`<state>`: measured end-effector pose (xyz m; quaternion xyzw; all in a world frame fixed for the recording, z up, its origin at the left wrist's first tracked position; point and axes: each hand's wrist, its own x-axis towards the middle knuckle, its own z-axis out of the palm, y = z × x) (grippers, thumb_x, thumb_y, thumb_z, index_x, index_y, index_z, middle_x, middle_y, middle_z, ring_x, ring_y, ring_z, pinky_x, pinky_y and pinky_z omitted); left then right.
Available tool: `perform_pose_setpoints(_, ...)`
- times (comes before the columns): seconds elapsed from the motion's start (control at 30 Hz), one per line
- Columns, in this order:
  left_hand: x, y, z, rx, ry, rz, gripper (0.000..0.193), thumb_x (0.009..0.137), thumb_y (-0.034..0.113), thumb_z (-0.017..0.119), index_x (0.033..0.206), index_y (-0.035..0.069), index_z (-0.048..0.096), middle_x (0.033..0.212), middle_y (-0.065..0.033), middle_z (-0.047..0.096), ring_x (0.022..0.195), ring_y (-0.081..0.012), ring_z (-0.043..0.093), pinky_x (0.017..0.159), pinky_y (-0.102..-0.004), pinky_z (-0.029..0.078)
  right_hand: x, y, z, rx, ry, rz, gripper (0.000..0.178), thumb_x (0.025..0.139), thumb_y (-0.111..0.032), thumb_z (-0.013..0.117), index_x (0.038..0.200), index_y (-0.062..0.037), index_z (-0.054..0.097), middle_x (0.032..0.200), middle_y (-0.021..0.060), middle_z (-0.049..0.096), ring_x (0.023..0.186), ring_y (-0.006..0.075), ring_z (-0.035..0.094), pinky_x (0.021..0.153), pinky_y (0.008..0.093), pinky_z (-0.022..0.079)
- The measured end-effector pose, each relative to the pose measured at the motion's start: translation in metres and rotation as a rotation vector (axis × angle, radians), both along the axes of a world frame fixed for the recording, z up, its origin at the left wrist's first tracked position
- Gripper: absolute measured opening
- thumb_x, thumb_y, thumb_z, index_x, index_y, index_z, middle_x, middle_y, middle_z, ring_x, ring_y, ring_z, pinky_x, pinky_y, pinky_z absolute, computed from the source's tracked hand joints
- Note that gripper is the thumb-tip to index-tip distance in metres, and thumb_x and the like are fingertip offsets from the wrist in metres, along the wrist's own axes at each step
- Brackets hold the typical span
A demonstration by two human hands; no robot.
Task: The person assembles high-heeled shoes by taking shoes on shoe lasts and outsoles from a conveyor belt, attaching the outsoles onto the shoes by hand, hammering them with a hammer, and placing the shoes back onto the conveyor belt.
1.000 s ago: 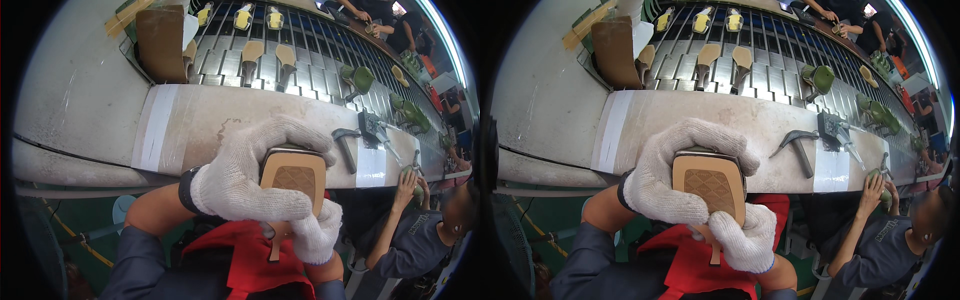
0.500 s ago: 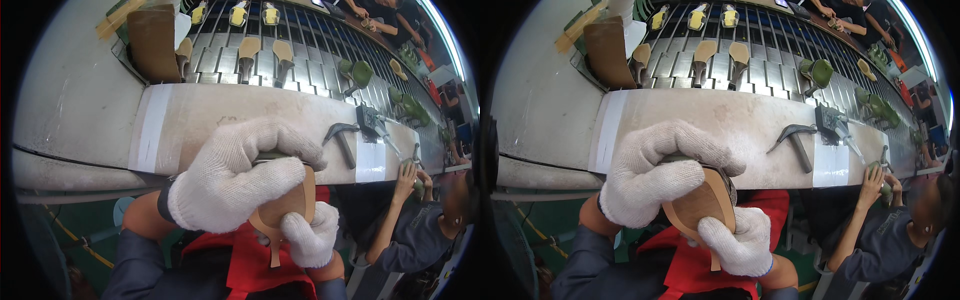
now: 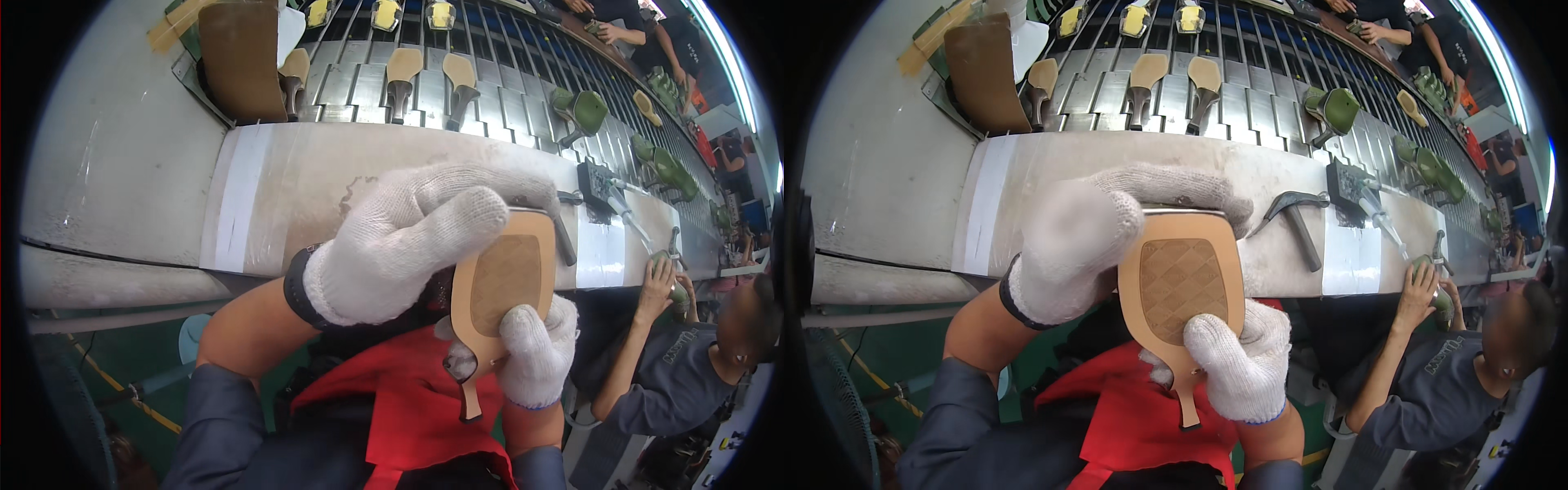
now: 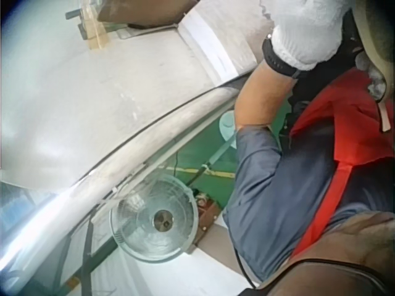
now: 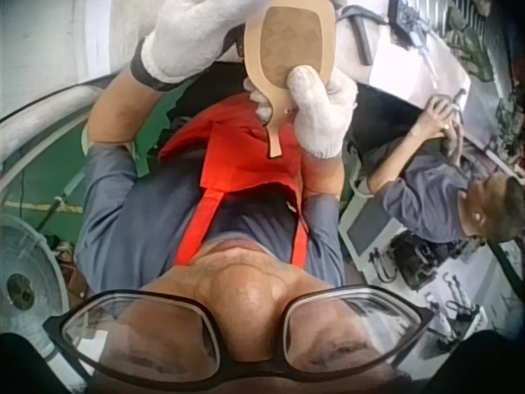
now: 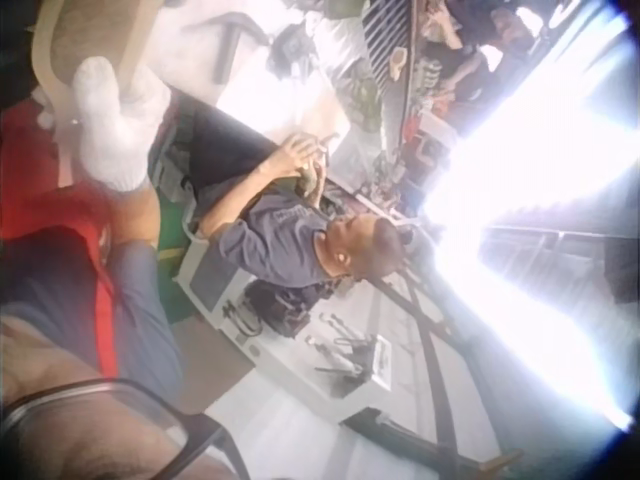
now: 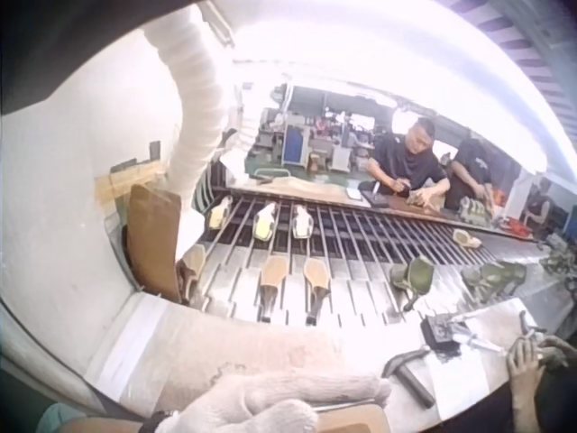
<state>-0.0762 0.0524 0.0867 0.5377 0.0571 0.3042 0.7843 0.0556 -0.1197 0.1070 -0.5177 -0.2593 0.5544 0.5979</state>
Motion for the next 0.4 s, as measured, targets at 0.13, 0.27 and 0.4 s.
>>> perform_pose_setpoints(0.13,0.004,0.006,0.007,-0.062,-0.036,-0.009,0.053,0.119,0.039,0.053,0.139,-0.007,0.068,0.122,-0.0127,0.075,0.113,-0.0169,0.069,0.103,-0.0333,0.056,0.000,0.010,0.007,-0.003,-0.091,-0.066,0.045,0.106,-0.022,0.066,0.130,0.0161,0.068,0.104,0.0252,0.080,0.081,0.0257,0.081,0.069,0.0372,0.069)
perform_pose_setpoints(0.27,0.019,0.017,-0.004,-0.002,-0.112,-0.020,0.055,0.117,0.040,0.057,0.145,-0.007,0.064,0.125,-0.0123,0.074,0.116,-0.0154,0.068,0.104,-0.0314,0.055,0.006,0.019,0.004,0.042,-0.082,-0.112,0.047,0.108,-0.028,0.067,0.129,0.0143,0.069,0.102,0.0244,0.079,0.078,0.0251,0.079,0.064,0.0347,0.067)
perform_pose_setpoints(0.4,0.024,0.021,-0.018,0.254,-0.158,0.067,0.058,0.114,0.039,0.064,0.150,-0.007,0.060,0.129,-0.0130,0.072,0.121,-0.0155,0.067,0.105,-0.0318,0.055,0.008,0.017,0.000,0.065,-0.084,-0.125,0.053,0.107,-0.033,0.070,0.133,0.0135,0.067,0.104,0.0254,0.079,0.079,0.0253,0.079,0.062,0.0324,0.066)
